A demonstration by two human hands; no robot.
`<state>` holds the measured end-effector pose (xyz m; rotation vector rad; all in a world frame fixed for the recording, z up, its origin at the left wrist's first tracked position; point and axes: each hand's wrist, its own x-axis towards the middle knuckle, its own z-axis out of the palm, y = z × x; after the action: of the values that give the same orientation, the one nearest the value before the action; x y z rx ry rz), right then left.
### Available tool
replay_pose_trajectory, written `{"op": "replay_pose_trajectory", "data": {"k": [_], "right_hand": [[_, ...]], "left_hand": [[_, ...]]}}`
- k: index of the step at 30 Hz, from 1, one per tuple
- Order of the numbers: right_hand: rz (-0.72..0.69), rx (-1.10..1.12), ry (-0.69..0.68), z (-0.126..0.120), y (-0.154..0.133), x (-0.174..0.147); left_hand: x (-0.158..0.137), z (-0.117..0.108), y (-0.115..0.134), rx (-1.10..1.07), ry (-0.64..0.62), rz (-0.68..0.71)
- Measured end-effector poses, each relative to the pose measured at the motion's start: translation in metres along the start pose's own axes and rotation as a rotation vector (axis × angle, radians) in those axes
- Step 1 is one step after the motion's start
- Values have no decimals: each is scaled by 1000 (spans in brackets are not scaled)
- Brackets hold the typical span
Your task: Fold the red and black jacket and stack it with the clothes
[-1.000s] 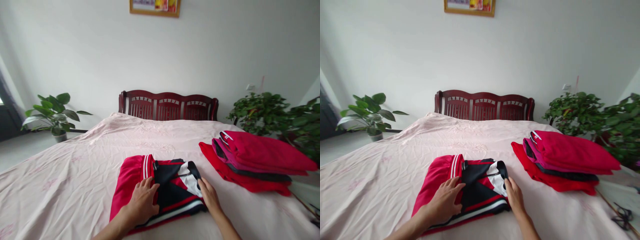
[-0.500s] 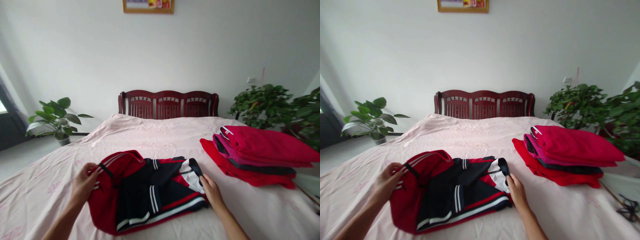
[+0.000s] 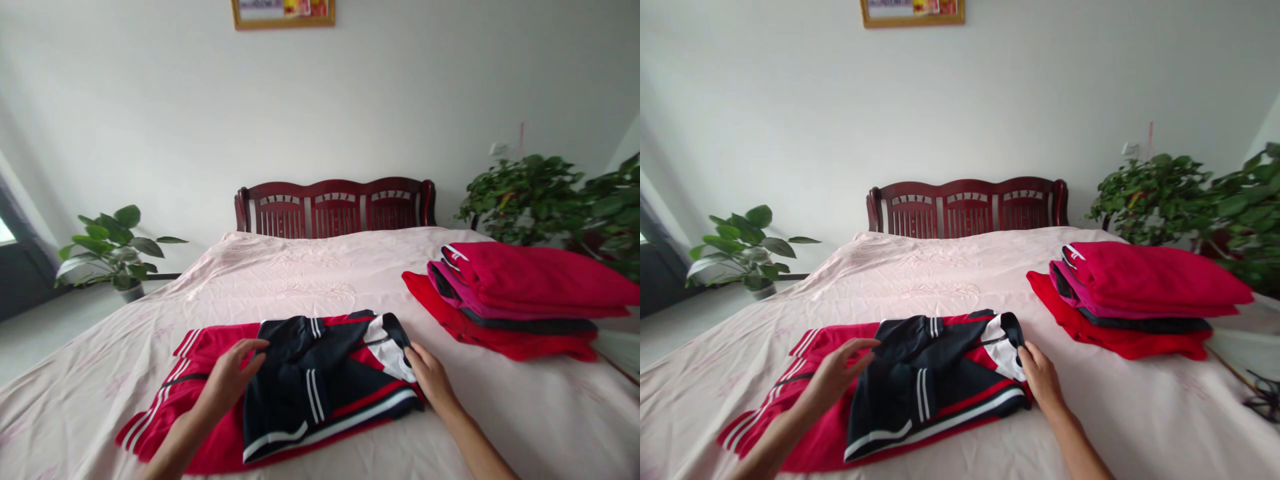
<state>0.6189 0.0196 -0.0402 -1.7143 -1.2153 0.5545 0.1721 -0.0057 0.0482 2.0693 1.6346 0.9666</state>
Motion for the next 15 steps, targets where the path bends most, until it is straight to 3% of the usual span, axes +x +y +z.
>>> {"op": "replay_pose_trajectory", "data": {"k": [4, 8, 10, 12, 15], "right_hand": [[-16, 7, -5, -1, 0, -1], [-30, 28, -5, -2, -3, -3], [-29, 35, -10, -3, -4, -3], [-21, 36, -17, -3, -5, -3], [-22, 31, -25, -3, -6, -3]], "left_hand": [[3, 41, 37, 136, -394, 213], [1, 58, 33, 294, -497, 219], [1, 54, 25, 240, -481, 179], [2, 40, 11, 95, -378, 112], [6, 6, -21, -215, -41, -72]]}}
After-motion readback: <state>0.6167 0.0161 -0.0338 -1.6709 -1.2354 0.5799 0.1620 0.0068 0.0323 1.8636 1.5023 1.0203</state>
